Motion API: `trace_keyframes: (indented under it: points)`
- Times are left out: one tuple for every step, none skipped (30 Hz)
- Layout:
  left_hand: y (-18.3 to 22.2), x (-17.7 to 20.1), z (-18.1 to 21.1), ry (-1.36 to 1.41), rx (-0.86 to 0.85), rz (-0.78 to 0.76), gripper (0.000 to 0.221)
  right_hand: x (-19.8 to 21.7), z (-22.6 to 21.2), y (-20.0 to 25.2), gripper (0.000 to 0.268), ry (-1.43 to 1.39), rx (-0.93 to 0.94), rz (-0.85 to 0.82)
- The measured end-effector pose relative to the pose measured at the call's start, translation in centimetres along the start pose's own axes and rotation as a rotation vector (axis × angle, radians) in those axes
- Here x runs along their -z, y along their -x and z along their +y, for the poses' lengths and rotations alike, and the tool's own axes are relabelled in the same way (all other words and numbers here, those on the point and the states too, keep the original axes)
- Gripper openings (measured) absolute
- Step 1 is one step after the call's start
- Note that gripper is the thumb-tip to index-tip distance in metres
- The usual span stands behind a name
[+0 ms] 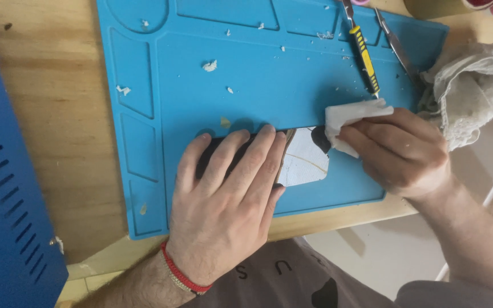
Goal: Cleaning a smartphone LCD screen using a cleaning liquid and a cloth on a repair mat.
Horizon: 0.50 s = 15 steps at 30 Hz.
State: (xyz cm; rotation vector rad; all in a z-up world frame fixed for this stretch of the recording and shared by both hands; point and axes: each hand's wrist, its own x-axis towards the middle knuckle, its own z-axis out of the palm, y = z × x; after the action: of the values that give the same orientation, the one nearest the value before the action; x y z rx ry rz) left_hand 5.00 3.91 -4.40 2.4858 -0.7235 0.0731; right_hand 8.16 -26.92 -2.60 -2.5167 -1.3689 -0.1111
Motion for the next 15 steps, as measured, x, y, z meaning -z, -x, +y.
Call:
trace_keyframes:
  points:
    - [0.1, 0.0, 0.1, -0.005, -0.004, 0.003, 0.048, -0.1, -0.7, -0.1, 0.009, 0.041, -0.045, 0.021]
    - [0.1, 0.0, 0.2, -0.011, -0.008, 0.007, 0.049, -0.2, -1.3, -0.1, 0.008, 0.082, -0.089, 0.042]
    - [0.1, -0.1, 0.3, -0.002, -0.018, 0.006, 0.049, 0.0, -2.4, 0.5, 0.008, 0.089, -0.100, 0.037]
    - [0.1, -0.1, 0.3, -0.011, -0.021, 0.000, 0.050, 0.2, -3.5, 1.0, 0.018, 0.074, -0.247, 0.072]
    - [0.1, -0.1, 0.3, -0.031, -0.017, 0.002, 0.051, 0.2, -4.2, 1.2, 0.029, 0.059, -0.382, 0.115]
    - [0.0, -0.1, 0.2, -0.032, -0.021, 0.008, 0.051, 0.7, -5.3, 1.3, 0.029, 0.066, -0.381, 0.118]
    - [0.0, -0.1, 0.3, -0.031, -0.013, 0.008, 0.050, 1.3, -6.5, 1.5, 0.029, 0.072, -0.548, 0.240]
    - [0.0, -0.2, 0.4, -0.030, -0.005, 0.008, 0.049, 1.9, -7.8, 1.8, 0.030, 0.076, -0.715, 0.362]
    - [0.0, -0.1, 0.4, -0.027, -0.009, 0.005, 0.049, 0.9, -8.0, 0.8, 0.030, 0.078, -0.721, 0.362]
    - [0.0, -0.1, 0.5, -0.041, -0.008, -0.001, 0.051, 0.0, -8.3, -0.3, 0.030, 0.074, -0.725, 0.327]
    - [0.0, -0.1, 0.5, -0.048, -0.014, -0.006, 0.052, -0.9, -8.6, -1.2, 0.031, 0.077, -0.735, 0.292]
    - [0.1, -0.1, 0.6, -0.039, -0.026, -0.008, 0.052, -1.3, -9.0, -0.9, 0.031, 0.086, -0.747, 0.290]
    - [0.1, -0.1, 0.6, -0.056, -0.023, -0.009, 0.052, -1.8, -9.1, -0.8, 0.041, 0.079, -0.764, 0.228]
    - [0.1, -0.1, 0.5, -0.073, -0.020, -0.010, 0.052, -2.4, -9.2, -0.8, 0.053, 0.071, -0.782, 0.166]
    - [0.1, 0.0, 0.4, -0.073, -0.017, -0.010, 0.052, -2.3, -9.4, -0.9, 0.053, 0.070, -0.779, 0.164]
